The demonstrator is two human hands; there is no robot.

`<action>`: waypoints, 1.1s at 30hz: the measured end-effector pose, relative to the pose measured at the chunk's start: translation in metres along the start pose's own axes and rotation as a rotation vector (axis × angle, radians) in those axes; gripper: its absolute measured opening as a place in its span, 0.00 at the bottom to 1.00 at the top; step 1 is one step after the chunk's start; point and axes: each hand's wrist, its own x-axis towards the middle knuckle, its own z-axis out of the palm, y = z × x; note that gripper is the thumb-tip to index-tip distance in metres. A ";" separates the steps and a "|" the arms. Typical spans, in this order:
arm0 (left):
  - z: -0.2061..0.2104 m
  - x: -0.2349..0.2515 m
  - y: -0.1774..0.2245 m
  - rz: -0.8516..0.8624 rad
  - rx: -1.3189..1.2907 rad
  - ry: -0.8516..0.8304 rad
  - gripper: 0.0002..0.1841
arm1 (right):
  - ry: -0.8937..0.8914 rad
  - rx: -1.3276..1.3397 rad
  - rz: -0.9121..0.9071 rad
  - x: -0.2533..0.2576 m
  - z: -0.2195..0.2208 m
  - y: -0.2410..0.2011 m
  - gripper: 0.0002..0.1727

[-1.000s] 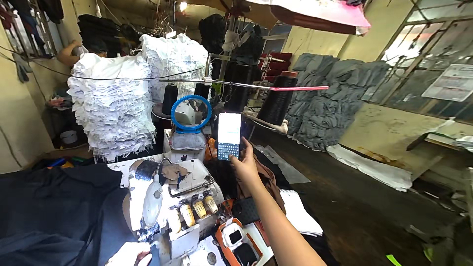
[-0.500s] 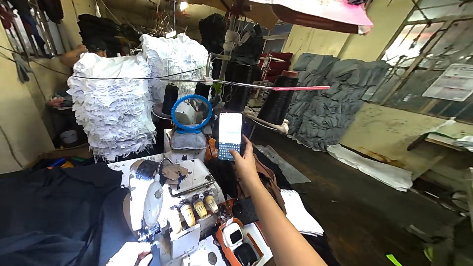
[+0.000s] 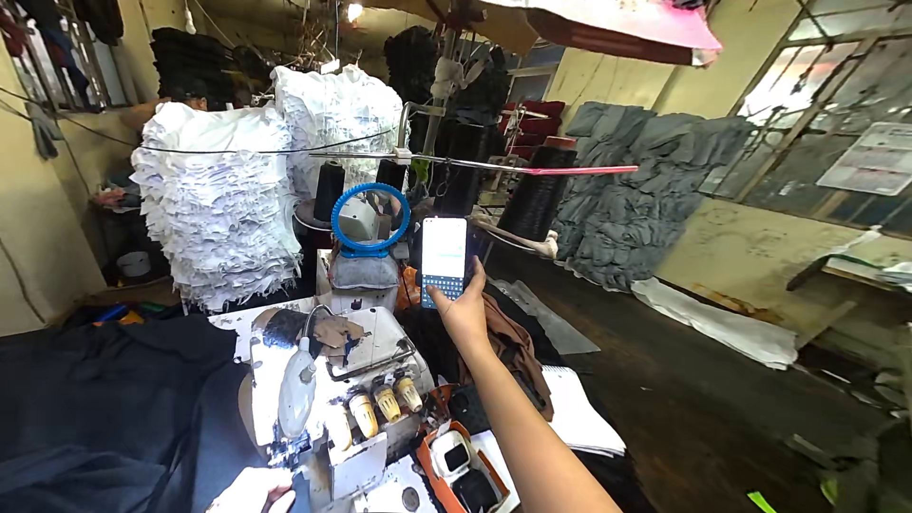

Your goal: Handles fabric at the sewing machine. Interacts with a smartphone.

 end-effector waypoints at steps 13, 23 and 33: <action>0.001 0.000 -0.001 -0.004 0.008 -0.006 0.13 | -0.070 0.176 -0.032 0.000 -0.015 0.012 0.41; 0.000 0.000 0.001 -0.005 0.000 0.001 0.13 | -0.084 0.237 -0.034 -0.004 -0.012 0.015 0.49; 0.000 0.000 -0.001 0.003 -0.005 0.006 0.13 | -0.063 0.266 -0.022 -0.009 -0.007 0.017 0.53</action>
